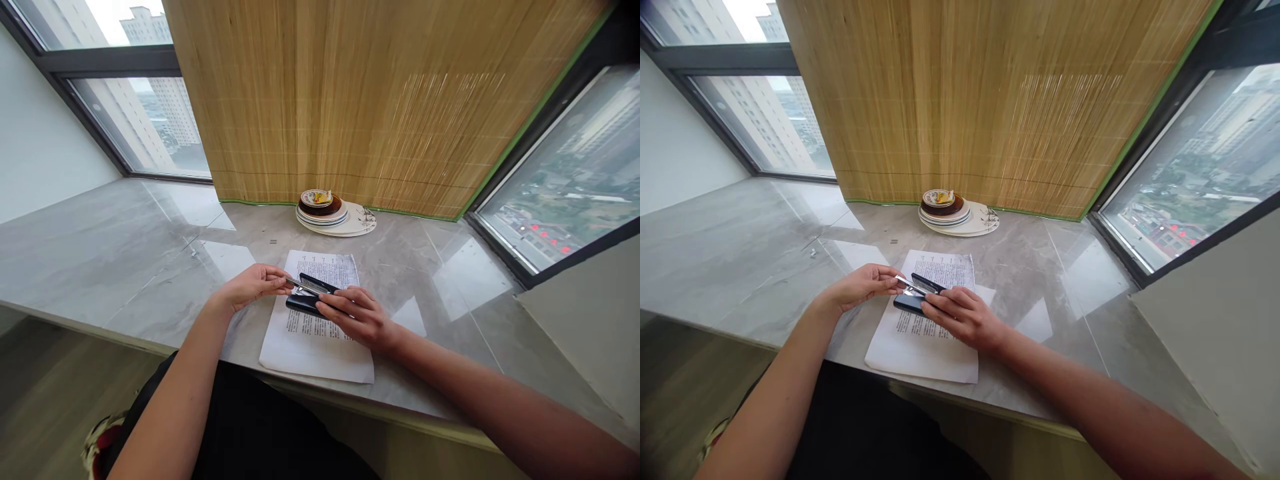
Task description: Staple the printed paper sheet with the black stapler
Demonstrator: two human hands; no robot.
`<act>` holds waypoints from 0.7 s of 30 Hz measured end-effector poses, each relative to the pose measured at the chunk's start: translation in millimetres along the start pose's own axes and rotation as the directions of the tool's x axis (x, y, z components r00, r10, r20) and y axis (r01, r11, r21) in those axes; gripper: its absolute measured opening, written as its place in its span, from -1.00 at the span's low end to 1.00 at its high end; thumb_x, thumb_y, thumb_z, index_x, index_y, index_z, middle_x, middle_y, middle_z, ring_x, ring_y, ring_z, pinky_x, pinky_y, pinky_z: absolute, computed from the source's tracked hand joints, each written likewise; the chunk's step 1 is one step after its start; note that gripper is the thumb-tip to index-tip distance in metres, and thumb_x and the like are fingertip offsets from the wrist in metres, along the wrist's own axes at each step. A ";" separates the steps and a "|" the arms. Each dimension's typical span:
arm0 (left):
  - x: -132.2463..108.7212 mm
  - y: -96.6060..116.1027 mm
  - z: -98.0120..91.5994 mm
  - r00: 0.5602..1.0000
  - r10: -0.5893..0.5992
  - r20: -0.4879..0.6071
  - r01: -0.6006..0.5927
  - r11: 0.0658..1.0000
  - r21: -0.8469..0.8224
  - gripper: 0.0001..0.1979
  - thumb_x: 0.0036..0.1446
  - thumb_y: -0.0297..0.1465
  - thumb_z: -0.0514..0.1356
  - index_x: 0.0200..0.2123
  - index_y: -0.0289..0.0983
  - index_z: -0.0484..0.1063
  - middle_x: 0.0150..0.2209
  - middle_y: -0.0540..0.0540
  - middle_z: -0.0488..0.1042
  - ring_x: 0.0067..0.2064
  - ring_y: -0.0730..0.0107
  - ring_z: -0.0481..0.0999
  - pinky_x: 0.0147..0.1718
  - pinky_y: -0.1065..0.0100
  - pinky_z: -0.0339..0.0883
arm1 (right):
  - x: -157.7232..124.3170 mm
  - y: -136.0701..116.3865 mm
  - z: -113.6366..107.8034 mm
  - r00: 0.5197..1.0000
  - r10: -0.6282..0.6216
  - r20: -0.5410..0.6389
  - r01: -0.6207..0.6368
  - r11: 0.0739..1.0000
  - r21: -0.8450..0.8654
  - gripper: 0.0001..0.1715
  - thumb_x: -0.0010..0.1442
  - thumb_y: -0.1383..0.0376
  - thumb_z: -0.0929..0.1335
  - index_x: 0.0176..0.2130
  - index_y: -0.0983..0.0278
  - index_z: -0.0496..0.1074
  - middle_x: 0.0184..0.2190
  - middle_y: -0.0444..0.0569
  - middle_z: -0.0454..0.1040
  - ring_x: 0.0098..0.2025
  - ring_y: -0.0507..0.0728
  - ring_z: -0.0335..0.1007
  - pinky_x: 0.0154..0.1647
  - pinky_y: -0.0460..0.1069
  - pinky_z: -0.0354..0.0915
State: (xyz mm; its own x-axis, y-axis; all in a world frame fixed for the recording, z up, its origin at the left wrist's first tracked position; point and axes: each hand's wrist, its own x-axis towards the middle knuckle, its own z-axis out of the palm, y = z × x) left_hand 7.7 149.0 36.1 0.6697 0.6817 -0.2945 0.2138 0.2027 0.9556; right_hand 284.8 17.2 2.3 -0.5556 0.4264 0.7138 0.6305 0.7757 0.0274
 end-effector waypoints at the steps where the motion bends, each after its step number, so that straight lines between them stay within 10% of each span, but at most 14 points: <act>1: 0.3 -0.3 0.5 1.000 0.006 -0.011 -0.006 1.000 0.027 -0.58 0.06 -0.14 0.47 -0.13 -0.32 0.62 -0.15 -0.21 0.67 -0.08 0.24 0.65 0.04 0.24 0.48 | 0.8 0.4 2.9 0.999 0.026 -0.032 -0.025 0.999 0.035 -0.39 0.35 0.46 0.36 0.30 0.06 0.35 0.08 -0.02 0.59 -0.03 0.20 0.53 -0.02 0.15 0.50; 10: 2.8 -2.8 3.7 0.999 0.041 -0.013 -0.037 0.972 0.234 -0.61 -0.04 -0.10 0.49 -0.35 -0.32 0.61 -0.44 -0.13 0.57 -0.43 0.39 0.49 -0.50 0.43 0.31 | 20.4 1.7 -2.0 0.806 0.584 -0.098 -0.489 0.749 0.446 -0.77 0.25 0.35 0.47 -0.07 0.15 0.54 -0.20 -0.01 0.57 -0.15 0.22 0.46 -0.15 0.13 0.43; 15: 14.8 -5.8 22.3 0.984 0.175 0.024 -0.176 0.967 0.183 -0.55 -0.13 -0.11 0.50 -0.48 -0.30 0.39 -0.58 0.09 0.28 -0.52 0.56 0.17 -0.54 0.48 -0.02 | 23.2 -5.2 -6.1 0.775 0.628 -0.070 -0.492 0.669 0.557 -0.80 0.26 0.31 0.46 -0.08 0.16 0.52 -0.21 -0.01 0.51 -0.17 0.19 0.43 -0.16 0.09 0.37; 21: 15.4 1.4 42.0 0.962 0.270 0.042 -0.273 0.954 0.121 -0.45 -0.16 -0.07 0.51 -0.39 -0.26 0.27 -0.46 0.08 0.24 -0.42 0.50 0.23 -0.44 0.45 0.05 | 20.4 -5.9 -4.5 0.765 0.642 -0.047 -0.475 0.612 0.633 -0.81 0.28 0.24 0.43 -0.09 0.17 0.44 -0.25 -0.04 0.44 -0.22 0.16 0.38 -0.21 0.06 0.35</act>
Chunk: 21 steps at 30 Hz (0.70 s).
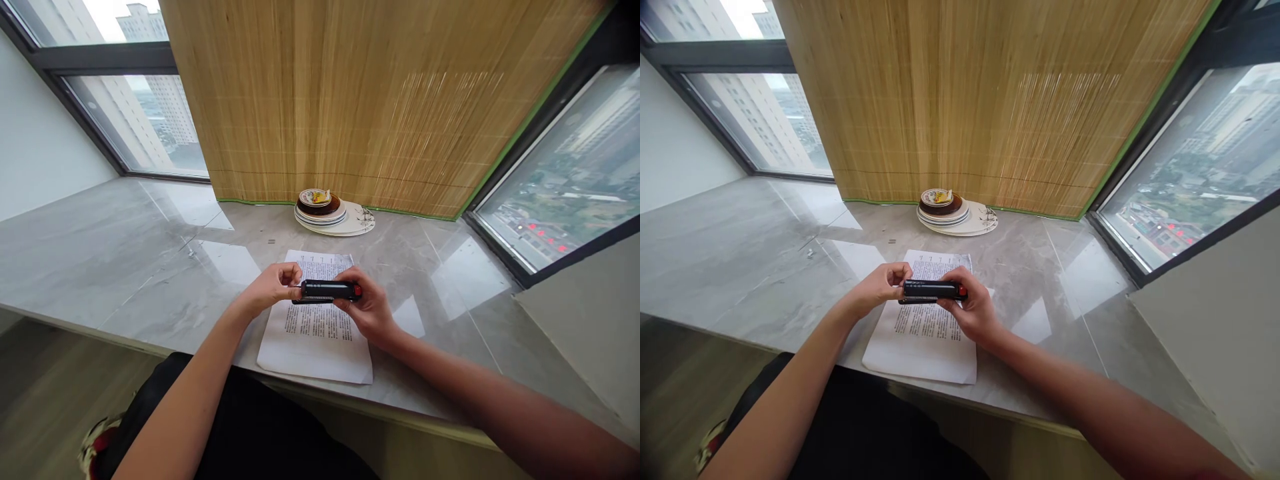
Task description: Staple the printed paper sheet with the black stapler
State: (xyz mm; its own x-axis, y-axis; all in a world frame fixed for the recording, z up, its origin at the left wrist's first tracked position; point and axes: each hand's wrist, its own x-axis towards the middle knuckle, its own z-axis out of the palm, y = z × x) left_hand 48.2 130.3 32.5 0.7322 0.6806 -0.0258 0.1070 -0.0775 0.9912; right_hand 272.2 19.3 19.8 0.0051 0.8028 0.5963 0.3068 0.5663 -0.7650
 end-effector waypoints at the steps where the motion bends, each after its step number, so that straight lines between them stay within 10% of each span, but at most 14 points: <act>1: -0.6 1.2 0.7 1.000 0.002 0.013 -0.002 1.000 -0.022 -0.45 -0.15 -0.06 0.50 -0.37 -0.26 0.27 -0.45 0.07 0.25 -0.41 0.49 0.24 -0.44 0.45 0.06 | -0.1 1.0 -0.3 1.000 0.003 0.008 -0.003 1.000 0.013 -0.80 0.28 0.23 0.43 -0.09 0.17 0.43 -0.24 -0.04 0.44 -0.22 0.16 0.38 -0.21 0.05 0.35; 9: -3.7 -1.3 -3.6 0.998 0.049 0.045 -0.055 0.987 0.153 -0.58 -0.12 -0.22 0.51 -0.34 -0.27 0.39 -0.36 0.03 0.39 -0.34 0.45 0.32 -0.36 0.43 0.18 | 1.6 5.1 -3.5 0.993 -0.015 0.121 0.013 1.000 0.019 -0.70 0.24 0.27 0.49 -0.01 0.15 0.49 -0.15 -0.01 0.49 -0.13 0.18 0.44 -0.12 0.08 0.37; 13: 4.6 -6.4 -18.5 0.972 0.169 -0.161 -0.114 0.947 0.301 -0.70 0.19 -0.13 0.31 -0.30 -0.26 0.44 -0.34 -0.04 0.48 -0.34 0.38 0.41 -0.31 0.34 0.29 | 3.0 6.2 -3.9 0.993 0.066 0.096 -0.062 0.997 -0.043 -0.74 0.23 0.30 0.49 -0.05 0.17 0.55 -0.20 -0.03 0.50 -0.20 0.15 0.43 -0.22 0.03 0.33; 16: 15.9 -15.7 -41.6 0.891 0.296 -0.345 -0.026 0.791 0.611 -0.70 0.37 -0.20 0.09 -0.23 -0.26 0.52 -0.20 -0.15 0.57 -0.15 0.18 0.52 -0.06 0.18 0.37 | 2.7 8.5 -0.6 0.985 0.126 0.114 -0.118 0.990 -0.074 -0.77 0.20 0.33 0.50 -0.11 0.19 0.54 -0.25 -0.06 0.48 -0.25 0.12 0.38 -0.28 0.01 0.27; 21: 34.3 -41.3 -77.8 0.892 0.286 -0.350 0.181 0.484 0.856 -0.61 0.37 -0.34 0.04 0.16 -0.33 0.45 0.23 -0.33 0.43 0.27 -0.01 0.37 0.29 0.02 0.17 | 0.9 11.9 6.3 0.955 0.159 0.249 -0.139 0.986 -0.096 -0.74 0.17 0.42 0.49 -0.12 0.21 0.53 -0.23 -0.07 0.47 -0.23 0.10 0.37 -0.24 0.00 0.25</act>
State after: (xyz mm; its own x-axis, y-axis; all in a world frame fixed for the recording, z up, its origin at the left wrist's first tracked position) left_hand 16.5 213.5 0.8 0.4483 0.8398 0.3060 0.7599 -0.5384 0.3642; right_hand 269.9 27.9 9.7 -0.1833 0.9036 0.3873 0.3934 0.4284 -0.8135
